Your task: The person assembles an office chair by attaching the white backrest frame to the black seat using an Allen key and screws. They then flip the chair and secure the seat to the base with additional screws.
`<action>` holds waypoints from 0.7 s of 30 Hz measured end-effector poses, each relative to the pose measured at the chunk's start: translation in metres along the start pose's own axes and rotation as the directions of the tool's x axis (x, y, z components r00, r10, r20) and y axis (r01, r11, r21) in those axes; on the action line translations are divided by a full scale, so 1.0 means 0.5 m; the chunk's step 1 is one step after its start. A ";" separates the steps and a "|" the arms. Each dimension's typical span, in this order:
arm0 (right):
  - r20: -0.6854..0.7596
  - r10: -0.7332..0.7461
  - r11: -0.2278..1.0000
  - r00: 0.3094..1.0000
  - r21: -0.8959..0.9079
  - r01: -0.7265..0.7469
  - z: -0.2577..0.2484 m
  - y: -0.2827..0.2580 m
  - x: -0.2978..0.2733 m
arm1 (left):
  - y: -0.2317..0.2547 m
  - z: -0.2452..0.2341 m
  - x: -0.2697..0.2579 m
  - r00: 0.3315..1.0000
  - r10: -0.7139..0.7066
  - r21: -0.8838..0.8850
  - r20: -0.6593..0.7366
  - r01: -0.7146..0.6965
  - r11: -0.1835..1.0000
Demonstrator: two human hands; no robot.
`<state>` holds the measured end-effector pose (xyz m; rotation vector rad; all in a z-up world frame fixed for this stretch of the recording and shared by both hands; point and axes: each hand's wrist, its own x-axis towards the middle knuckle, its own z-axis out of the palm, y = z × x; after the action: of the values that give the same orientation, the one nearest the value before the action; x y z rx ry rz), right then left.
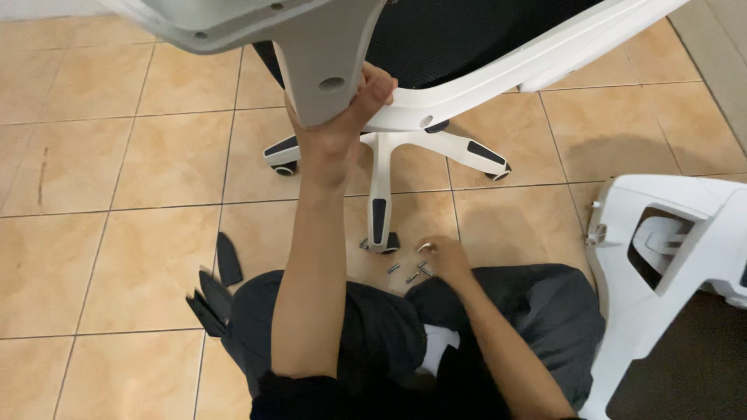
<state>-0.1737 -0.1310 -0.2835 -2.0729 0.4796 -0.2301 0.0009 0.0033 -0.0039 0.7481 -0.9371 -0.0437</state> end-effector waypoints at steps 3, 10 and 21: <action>-0.361 -0.445 0.876 0.819 0.011 0.481 -0.202 -0.150 -0.037 | -0.004 0.001 0.000 1.000 -0.022 -0.043 0.002 0.022 0.999; -0.628 -0.338 0.931 0.702 -0.112 0.348 -0.385 -0.288 -0.149 | -0.005 0.004 -0.010 0.996 -0.053 -0.096 0.067 0.059 0.994; -0.607 -0.174 0.984 0.775 -0.086 0.154 -0.566 -0.241 -0.197 | -0.007 0.007 -0.011 0.999 -0.028 -0.082 0.041 0.032 0.996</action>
<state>-0.3324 -0.2540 -0.0305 -2.0411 0.6890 -1.0340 -0.0040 0.0009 -0.0086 0.6866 -0.9564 -0.1236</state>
